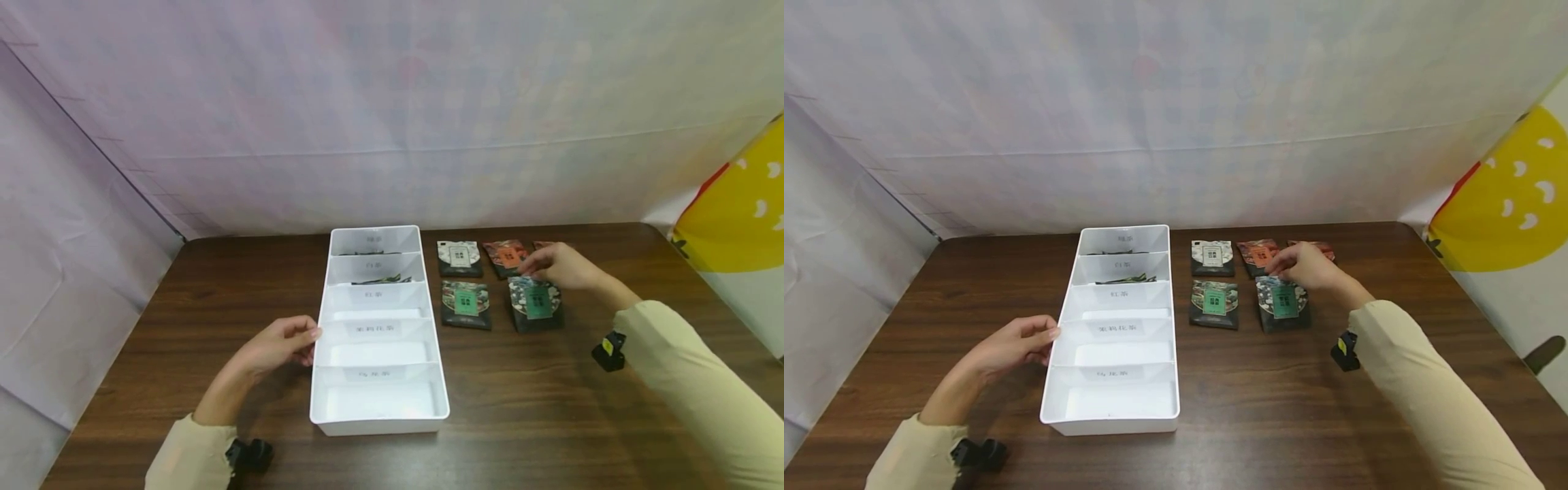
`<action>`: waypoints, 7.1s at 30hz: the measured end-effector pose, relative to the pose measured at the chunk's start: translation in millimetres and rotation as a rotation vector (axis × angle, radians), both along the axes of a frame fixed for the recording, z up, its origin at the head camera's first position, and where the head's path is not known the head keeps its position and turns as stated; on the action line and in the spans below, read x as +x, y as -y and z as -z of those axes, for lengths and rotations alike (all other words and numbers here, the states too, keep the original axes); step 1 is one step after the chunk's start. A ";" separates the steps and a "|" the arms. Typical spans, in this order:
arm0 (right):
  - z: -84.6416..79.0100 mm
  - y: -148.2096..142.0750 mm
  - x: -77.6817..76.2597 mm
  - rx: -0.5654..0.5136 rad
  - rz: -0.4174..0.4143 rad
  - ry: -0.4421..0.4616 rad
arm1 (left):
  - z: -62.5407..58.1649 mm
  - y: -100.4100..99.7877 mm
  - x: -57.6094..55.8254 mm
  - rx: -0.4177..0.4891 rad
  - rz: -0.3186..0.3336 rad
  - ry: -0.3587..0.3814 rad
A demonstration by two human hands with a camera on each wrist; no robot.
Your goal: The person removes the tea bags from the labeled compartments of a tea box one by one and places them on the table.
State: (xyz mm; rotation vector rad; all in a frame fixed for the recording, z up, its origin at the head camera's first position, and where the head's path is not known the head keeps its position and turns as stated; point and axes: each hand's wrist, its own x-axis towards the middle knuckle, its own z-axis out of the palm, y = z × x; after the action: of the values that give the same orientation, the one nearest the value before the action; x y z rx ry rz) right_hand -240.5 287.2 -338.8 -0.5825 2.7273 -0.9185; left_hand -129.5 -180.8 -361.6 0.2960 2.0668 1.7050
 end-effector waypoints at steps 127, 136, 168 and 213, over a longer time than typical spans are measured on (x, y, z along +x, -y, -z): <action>-43.9 149.6 9.0 -0.084 -0.284 -0.008 | 2.7 -0.2 -0.7 0.005 -0.014 0.017; -40.2 166.4 7.4 -0.126 -0.367 -0.077 | 9.9 3.1 -3.6 0.067 0.030 -0.026; -26.2 184.7 10.2 -0.057 -0.361 -0.071 | 1.8 -0.1 -0.8 -0.012 -0.015 0.015; -94.9 82.9 25.7 -0.140 0.071 -0.065 | 2.0 0.9 0.0 -0.019 -0.018 0.014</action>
State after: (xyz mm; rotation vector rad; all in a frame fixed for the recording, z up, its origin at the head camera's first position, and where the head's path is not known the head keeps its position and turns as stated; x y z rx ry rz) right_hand -214.8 204.3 -243.9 -0.5522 2.7739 -1.1342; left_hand -129.5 -181.7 -363.6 0.2594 2.0800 1.6927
